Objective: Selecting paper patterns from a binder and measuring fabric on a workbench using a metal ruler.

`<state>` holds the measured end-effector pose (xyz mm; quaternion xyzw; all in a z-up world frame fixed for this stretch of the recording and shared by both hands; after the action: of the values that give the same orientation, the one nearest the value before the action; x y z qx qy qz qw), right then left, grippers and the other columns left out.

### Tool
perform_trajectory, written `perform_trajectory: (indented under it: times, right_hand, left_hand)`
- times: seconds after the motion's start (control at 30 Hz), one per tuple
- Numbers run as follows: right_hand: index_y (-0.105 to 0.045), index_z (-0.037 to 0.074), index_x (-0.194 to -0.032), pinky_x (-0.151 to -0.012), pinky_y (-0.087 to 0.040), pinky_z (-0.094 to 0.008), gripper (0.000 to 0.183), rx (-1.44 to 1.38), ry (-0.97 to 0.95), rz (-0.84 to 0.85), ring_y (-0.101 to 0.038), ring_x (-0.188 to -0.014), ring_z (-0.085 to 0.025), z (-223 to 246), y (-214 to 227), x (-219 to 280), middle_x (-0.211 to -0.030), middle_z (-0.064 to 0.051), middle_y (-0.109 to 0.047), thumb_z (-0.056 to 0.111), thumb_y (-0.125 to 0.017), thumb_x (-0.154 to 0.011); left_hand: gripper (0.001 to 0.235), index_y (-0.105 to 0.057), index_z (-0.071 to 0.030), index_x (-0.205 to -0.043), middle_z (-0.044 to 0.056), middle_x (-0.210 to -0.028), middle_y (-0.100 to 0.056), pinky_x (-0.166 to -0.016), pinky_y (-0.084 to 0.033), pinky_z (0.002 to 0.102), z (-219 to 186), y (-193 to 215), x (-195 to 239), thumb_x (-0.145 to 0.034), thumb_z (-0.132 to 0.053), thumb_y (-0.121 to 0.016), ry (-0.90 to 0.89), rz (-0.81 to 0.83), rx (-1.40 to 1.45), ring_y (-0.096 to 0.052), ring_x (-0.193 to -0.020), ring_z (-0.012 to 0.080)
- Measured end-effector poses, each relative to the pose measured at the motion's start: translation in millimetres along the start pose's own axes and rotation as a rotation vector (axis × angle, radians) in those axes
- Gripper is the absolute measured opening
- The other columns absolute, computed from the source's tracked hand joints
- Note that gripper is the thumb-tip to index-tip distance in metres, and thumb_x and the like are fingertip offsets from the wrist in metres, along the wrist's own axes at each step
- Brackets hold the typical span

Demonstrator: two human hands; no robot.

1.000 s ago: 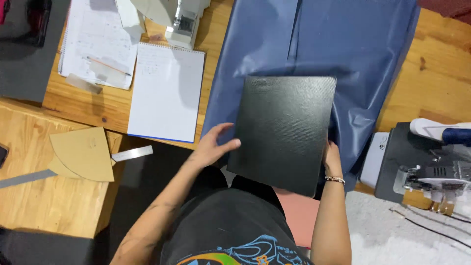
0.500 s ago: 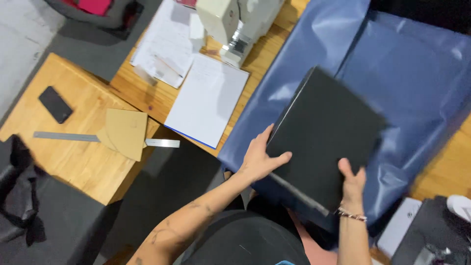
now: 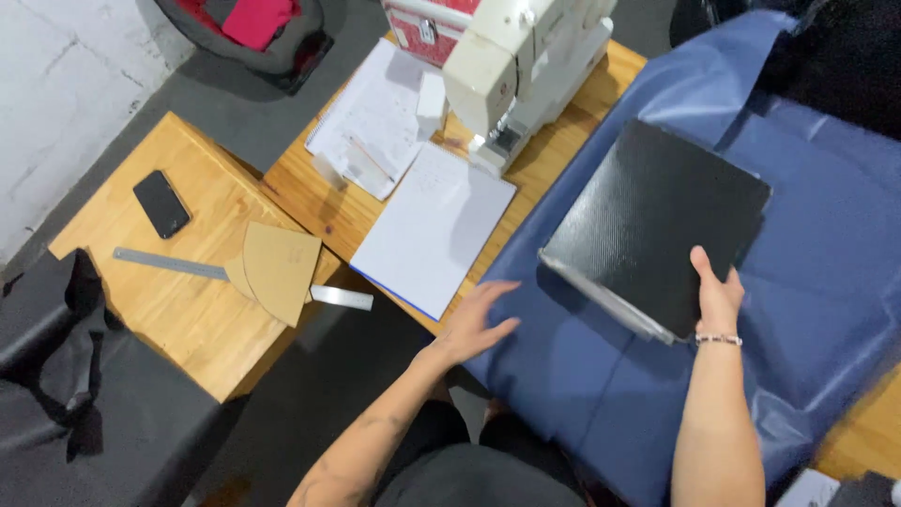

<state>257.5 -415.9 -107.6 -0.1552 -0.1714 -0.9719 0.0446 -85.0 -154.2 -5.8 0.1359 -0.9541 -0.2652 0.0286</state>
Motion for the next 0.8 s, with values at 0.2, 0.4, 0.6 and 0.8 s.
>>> perform_trajectory:
  times: [0.2, 0.4, 0.6, 0.8]
  right_hand:
    - [-0.045, -0.004, -0.149, -0.087, -0.041, -0.07, 0.08, 0.684, 0.564, -0.49, -0.045, -0.115, -0.056, 56, -5, 90, -0.14, -0.029, -0.042, 0.034, -0.088, -0.093]
    - [-0.068, 0.011, -0.1, -0.1, -0.044, -0.044, 0.015, 0.436, 1.03, -0.142, -0.063, -0.107, -0.03, 92, -121, 203, -0.105, -0.009, -0.066, -0.002, -0.074, -0.096]
    - [-0.073, 0.012, -0.095, -0.078, -0.059, -0.034, 0.01, 0.436, 0.677, 0.334, -0.071, -0.091, -0.025, 71, -253, 282, -0.097, -0.005, -0.07, 0.007, -0.076, -0.088]
    - [-0.075, 0.009, -0.104, -0.074, -0.062, -0.035, 0.014, 0.413, 0.492, 0.659, -0.074, -0.09, -0.029, 78, -367, 341, -0.099, -0.012, -0.075, 0.006, -0.071, -0.091]
  left_hand:
    - [0.04, -0.068, -0.018, -0.129, 0.003, -0.131, -0.069, -0.105, -0.045, 0.034, 76, 58, 80, -0.09, -0.03, -0.068, 0.506, -0.281, 0.038, -0.063, -0.124, 0.02]
    - [0.033, -0.071, -0.017, -0.126, 0.01, -0.123, -0.068, -0.105, -0.054, 0.043, 106, 127, 104, -0.093, -0.021, -0.071, 0.613, -0.354, 0.035, -0.065, -0.122, 0.0313]
    - [0.026, -0.072, -0.012, -0.121, 0.012, -0.118, -0.067, -0.099, -0.056, 0.045, 142, 199, 101, -0.096, -0.014, -0.068, 0.534, -0.362, -0.022, -0.067, -0.117, 0.0333]
    - [0.031, -0.067, -0.011, -0.123, 0.01, -0.12, -0.054, -0.098, -0.055, 0.036, 203, 252, 172, -0.092, -0.011, -0.072, 0.86, -0.725, 0.069, -0.061, -0.114, 0.0273]
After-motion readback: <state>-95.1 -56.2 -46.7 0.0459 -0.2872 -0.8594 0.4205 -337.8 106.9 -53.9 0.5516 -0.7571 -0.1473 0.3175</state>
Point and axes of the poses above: each hand's wrist, its own x-axis away from the middle knuckle, its own y-axis out of the back of the hand, z = x × y, the point moved 1 cm from there along -x, towards the middle knuckle
